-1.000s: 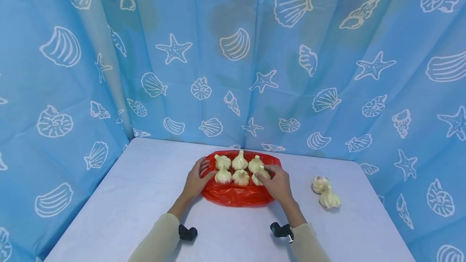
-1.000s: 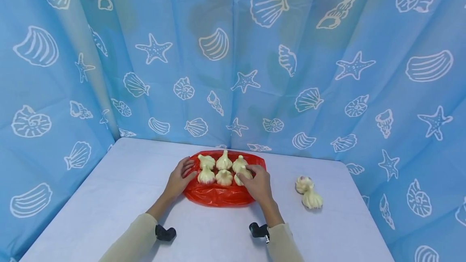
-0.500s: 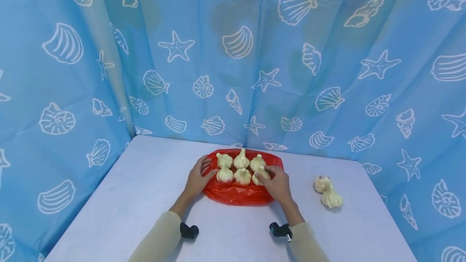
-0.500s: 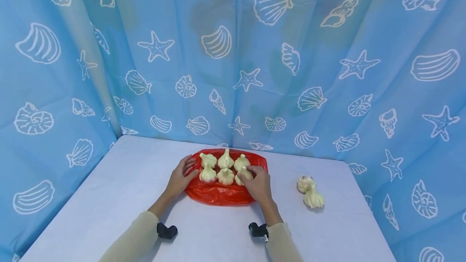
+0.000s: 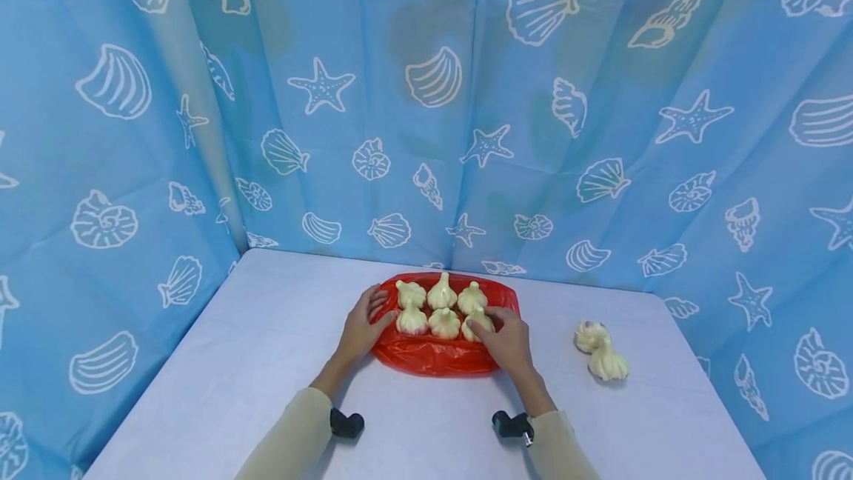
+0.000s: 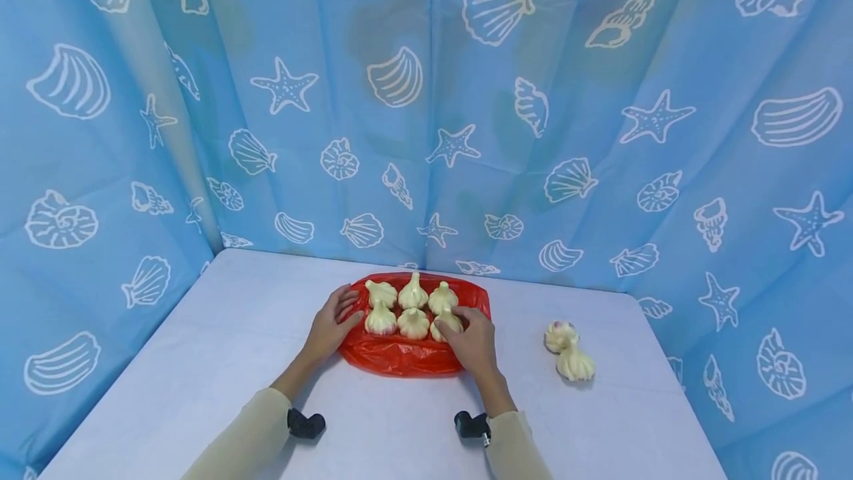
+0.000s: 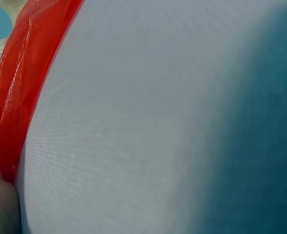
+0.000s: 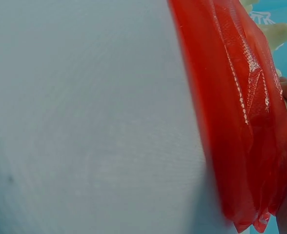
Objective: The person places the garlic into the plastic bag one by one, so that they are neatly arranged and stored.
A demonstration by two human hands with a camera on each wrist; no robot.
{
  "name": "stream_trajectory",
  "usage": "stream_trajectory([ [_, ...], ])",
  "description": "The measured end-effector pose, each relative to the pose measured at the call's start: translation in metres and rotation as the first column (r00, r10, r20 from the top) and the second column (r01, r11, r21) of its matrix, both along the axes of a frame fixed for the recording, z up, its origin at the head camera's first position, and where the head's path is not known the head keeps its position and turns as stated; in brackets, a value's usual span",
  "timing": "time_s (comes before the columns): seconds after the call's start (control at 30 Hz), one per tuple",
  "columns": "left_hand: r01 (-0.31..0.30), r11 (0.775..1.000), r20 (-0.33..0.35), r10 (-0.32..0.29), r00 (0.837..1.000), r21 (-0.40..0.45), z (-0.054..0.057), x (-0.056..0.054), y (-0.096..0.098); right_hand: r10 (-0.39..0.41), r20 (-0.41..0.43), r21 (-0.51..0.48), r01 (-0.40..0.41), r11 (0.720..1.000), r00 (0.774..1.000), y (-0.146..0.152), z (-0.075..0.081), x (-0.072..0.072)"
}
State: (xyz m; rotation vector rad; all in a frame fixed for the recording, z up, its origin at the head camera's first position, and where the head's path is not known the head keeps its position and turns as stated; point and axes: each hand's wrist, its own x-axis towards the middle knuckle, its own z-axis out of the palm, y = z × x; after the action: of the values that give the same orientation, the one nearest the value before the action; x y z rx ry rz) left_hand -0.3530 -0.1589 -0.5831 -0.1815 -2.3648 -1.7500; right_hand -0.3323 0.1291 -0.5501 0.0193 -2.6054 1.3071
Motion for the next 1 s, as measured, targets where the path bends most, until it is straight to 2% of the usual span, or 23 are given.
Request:
stream_trajectory([
  [0.53,0.003,1.000,-0.030,-0.003,1.000,-0.010,-0.0003,0.0003,-0.0008,-0.002,-0.006,0.005,0.002,1.000,1.000,-0.0005,-0.0091,-0.0006],
  [1.0,-0.003,1.000,-0.009,0.003,1.000,-0.015,-0.0003,0.0001,-0.0003,-0.006,0.008,0.007,0.006,1.000,1.000,-0.0016,-0.0062,0.0020],
])
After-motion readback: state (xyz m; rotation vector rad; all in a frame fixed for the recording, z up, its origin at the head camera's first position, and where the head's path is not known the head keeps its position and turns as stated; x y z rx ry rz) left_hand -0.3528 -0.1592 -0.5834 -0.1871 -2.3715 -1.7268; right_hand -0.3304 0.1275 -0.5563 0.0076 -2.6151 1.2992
